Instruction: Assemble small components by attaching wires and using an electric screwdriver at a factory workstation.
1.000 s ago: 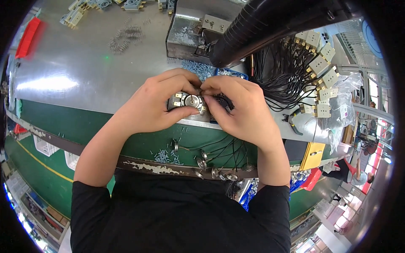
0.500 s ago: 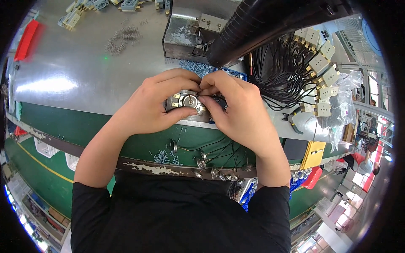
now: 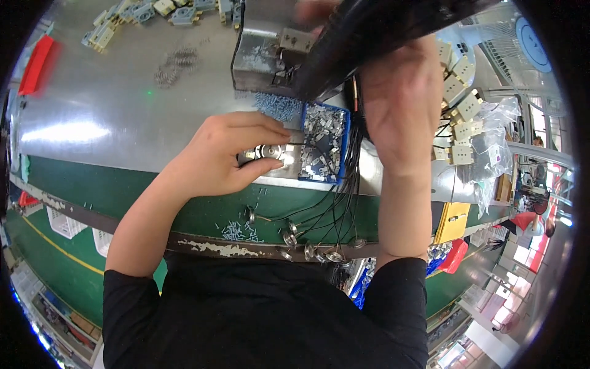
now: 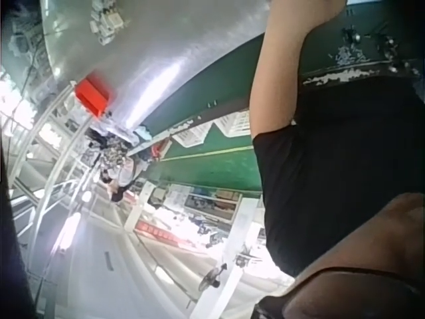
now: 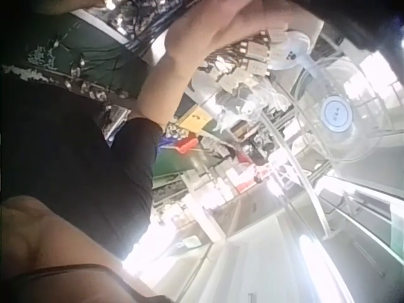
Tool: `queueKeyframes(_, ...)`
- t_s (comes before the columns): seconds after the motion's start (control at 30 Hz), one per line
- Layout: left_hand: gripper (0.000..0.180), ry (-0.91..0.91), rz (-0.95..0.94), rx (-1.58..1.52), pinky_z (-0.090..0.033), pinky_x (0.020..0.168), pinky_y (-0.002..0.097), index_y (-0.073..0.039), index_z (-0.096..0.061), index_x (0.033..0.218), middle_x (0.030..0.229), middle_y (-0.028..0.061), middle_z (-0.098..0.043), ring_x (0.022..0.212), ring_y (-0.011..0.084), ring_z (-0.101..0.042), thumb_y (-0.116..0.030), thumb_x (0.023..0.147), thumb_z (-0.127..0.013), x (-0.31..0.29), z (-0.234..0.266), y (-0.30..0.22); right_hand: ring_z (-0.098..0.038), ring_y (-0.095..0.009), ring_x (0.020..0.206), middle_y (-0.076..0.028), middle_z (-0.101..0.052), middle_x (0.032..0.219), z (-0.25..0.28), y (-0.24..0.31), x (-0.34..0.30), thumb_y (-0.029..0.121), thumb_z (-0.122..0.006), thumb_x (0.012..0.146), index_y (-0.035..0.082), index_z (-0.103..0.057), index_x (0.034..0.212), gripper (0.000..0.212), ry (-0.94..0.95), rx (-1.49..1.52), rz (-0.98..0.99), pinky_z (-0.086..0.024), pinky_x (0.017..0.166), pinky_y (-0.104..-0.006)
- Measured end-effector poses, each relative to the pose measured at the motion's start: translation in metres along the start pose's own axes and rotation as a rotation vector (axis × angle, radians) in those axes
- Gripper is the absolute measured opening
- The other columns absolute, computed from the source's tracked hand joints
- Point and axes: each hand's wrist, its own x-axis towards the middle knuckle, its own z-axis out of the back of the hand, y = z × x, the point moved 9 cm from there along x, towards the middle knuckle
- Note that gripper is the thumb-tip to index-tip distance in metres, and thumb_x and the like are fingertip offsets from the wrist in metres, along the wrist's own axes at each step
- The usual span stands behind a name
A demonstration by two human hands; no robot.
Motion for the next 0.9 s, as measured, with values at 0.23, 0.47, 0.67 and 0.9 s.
queueKeyframes(0.23, 0.029, 0.01, 0.028, -0.01, -0.061, 0.089, 0.0411, -0.001, -0.075, 0.107, 0.11, 0.0141, -0.076, 0.105, 0.0335, -0.075, -0.01, 0.081, -0.085, -0.001, -0.002, 0.0, -0.06, -0.023, 0.077, -0.01, -0.056, 0.093, -0.01, -0.002, 0.016, 0.092, -0.042, 0.089, -0.002, -0.035, 0.153, 0.114, -0.105, 0.117, -0.131, -0.051, 0.075, -0.0419)
queueKeyframes(0.47, 0.03, 0.005, 0.026, 0.007, -0.061, 0.09, 0.0408, -0.002, -0.075, 0.109, 0.111, 0.013, -0.076, 0.106, 0.0327, -0.075, -0.011, 0.082, -0.085, 0.0, -0.001, 0.0, -0.056, -0.021, 0.065, -0.008, -0.06, 0.084, 0.005, 0.038, 0.036, 0.1, -0.039, 0.08, 0.004, -0.042, 0.146, 0.117, -0.403, -0.174, 0.136, -0.048, 0.064, -0.0399)
queueKeyframes(0.67, 0.029, 0.033, 0.032, 0.01, -0.061, 0.09, 0.0405, -0.002, -0.075, 0.109, 0.112, 0.0123, -0.076, 0.107, 0.0318, -0.075, -0.012, 0.083, -0.084, 0.002, -0.003, 0.0, -0.056, -0.022, 0.064, -0.009, -0.059, 0.081, 0.029, 0.012, 0.041, 0.099, -0.039, 0.082, 0.003, -0.044, 0.143, 0.114, -0.512, -0.019, 0.126, -0.048, 0.064, -0.0405)
queueKeyframes(0.9, 0.029, 0.024, 0.028, 0.011, -0.061, 0.09, 0.0405, -0.002, -0.075, 0.11, 0.112, 0.0119, -0.076, 0.106, 0.0313, -0.075, -0.013, 0.084, -0.084, 0.001, -0.001, 0.0, -0.056, -0.022, 0.064, -0.009, -0.059, 0.081, 0.027, 0.002, 0.046, 0.096, -0.038, 0.086, 0.003, -0.048, 0.139, 0.108, -0.481, 0.09, 0.09, -0.049, 0.065, -0.0403)
